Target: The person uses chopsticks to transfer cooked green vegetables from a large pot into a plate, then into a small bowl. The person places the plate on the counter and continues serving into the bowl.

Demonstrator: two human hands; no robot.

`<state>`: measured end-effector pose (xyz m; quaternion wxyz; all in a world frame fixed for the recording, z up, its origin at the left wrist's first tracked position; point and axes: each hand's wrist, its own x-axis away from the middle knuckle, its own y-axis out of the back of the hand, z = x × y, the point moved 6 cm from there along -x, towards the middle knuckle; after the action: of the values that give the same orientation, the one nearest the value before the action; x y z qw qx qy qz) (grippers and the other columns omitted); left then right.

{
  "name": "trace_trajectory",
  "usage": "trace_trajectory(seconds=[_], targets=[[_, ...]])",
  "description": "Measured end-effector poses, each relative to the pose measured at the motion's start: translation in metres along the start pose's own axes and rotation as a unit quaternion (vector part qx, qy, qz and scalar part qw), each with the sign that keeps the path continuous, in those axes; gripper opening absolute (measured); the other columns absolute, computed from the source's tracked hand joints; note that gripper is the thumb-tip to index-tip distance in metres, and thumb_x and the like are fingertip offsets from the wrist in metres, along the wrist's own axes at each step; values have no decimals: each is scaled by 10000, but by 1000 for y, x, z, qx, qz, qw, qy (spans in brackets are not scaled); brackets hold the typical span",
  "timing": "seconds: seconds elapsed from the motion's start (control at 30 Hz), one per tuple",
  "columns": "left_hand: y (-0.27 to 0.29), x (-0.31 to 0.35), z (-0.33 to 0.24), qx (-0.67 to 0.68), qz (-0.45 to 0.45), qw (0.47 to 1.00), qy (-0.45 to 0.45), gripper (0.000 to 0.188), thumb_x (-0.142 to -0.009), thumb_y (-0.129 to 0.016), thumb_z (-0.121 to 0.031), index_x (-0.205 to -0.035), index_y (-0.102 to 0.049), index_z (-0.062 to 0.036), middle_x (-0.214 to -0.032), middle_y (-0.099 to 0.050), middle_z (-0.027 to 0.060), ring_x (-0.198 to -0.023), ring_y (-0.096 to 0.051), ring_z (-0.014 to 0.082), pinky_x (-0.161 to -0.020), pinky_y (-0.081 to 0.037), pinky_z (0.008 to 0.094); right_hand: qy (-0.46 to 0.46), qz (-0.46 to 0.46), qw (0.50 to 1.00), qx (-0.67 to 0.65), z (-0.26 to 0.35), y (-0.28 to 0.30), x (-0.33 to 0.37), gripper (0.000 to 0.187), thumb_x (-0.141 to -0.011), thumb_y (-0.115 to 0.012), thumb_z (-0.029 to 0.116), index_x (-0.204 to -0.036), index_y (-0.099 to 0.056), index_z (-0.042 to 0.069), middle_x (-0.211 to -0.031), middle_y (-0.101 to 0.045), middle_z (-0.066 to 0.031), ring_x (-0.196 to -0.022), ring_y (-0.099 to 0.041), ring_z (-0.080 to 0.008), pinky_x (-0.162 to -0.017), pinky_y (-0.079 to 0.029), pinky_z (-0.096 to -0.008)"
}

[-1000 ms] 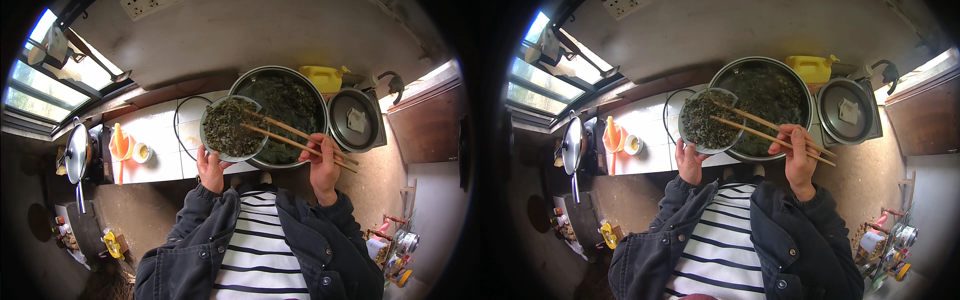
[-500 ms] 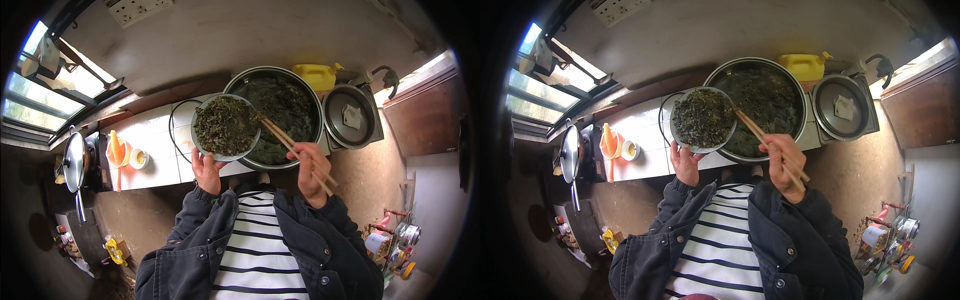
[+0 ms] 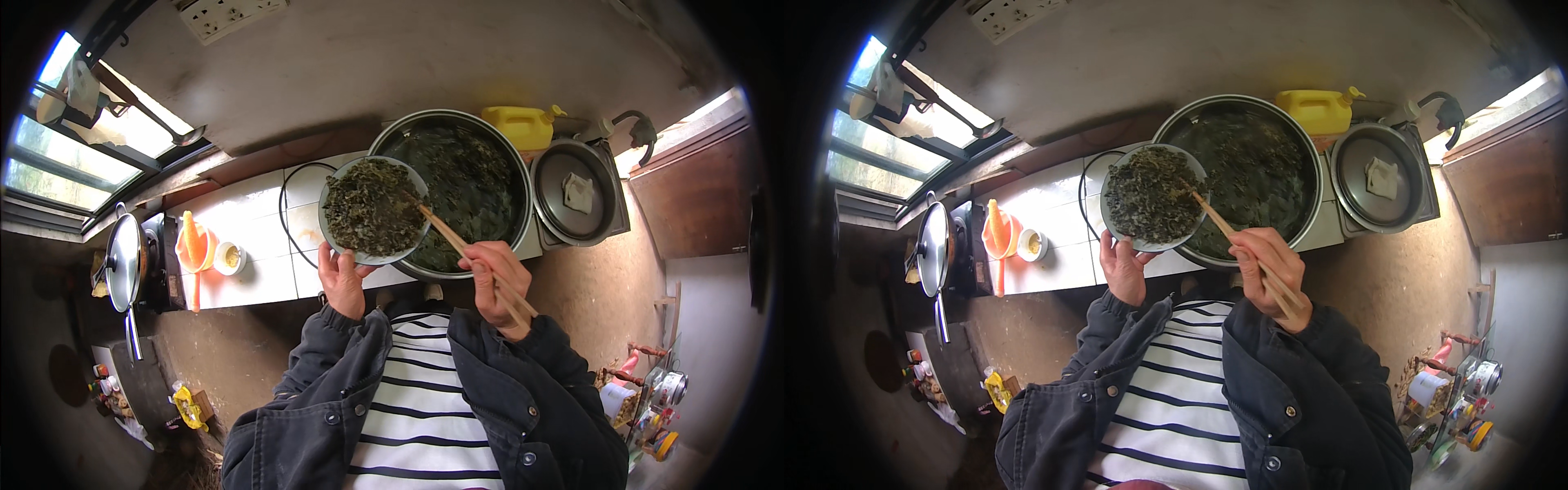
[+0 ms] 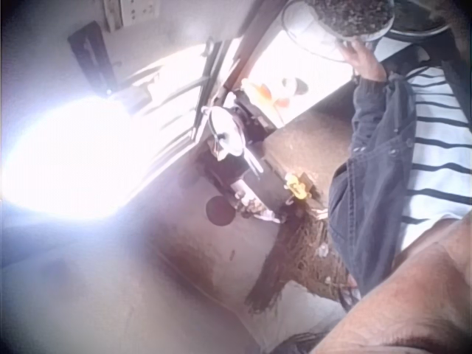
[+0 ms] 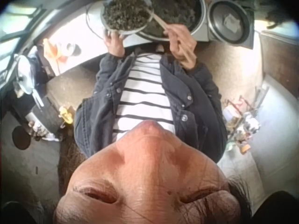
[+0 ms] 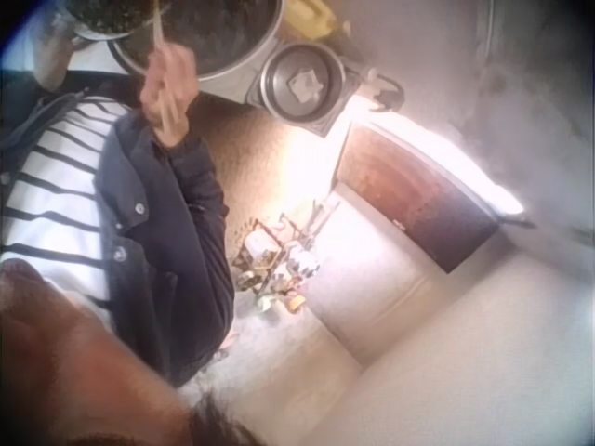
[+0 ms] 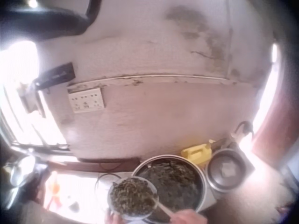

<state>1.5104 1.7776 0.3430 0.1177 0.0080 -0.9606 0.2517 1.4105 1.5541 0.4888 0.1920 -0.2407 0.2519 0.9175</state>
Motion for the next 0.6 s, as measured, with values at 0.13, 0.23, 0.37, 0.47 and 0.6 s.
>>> trace_trajectory(seconds=[0.13,0.23,0.37,0.47,0.6], targets=[[0,-1,0,-35,20,999,1,332,-974,-400,-34,-1305,-404,-25,-1196,-593,148,-1009,-661,276,-753,-625,447,11,-17,1000,-11,9,13,-4,134,-936,-577,-16,-1025,-666,-61,-928,-656,-166,-721,-680,-205,-644,-553,-273],[-1,-2,2,-19,13,1000,5,340,-966,-403,-31,-1305,-399,-21,-1190,-589,150,-1002,-661,279,-756,-624,452,10,-3,1000,-11,9,10,-6,137,-938,-572,-16,-1029,-663,-63,-933,-652,-167,-716,-677,-207,-651,-555,-270],[-3,-3,1,-15,25,1000,6,346,-961,-402,-31,-1307,-396,-20,-1190,-585,153,-998,-658,280,-758,-623,454,-50,9,997,-60,-1,11,-9,143,-959,-543,7,-1014,-654,-63,-923,-643,-156,-724,-674,-197,-666,-560,-270],[-2,-3,0,-26,13,1000,2,354,-957,-419,-35,-1309,-401,-19,-1172,-586,156,-966,-656,268,-740,-625,425,-107,-45,987,-114,-11,33,-13,236,-1015,-477,111,-1027,-640,-60,-921,-634,-135,-734,-670,-184,-679,-557,-282],[-3,0,-3,-16,4,1000,-8,358,-947,-451,-41,-1303,-419,-17,-1130,-591,158,-910,-652,234,-706,-627,365,-215,-118,953,-177,-52,58,-22,283,-1035,-475,178,-1107,-631,-47,-910,-648,-109,-753,-674,-182,-698,-571,-287]])
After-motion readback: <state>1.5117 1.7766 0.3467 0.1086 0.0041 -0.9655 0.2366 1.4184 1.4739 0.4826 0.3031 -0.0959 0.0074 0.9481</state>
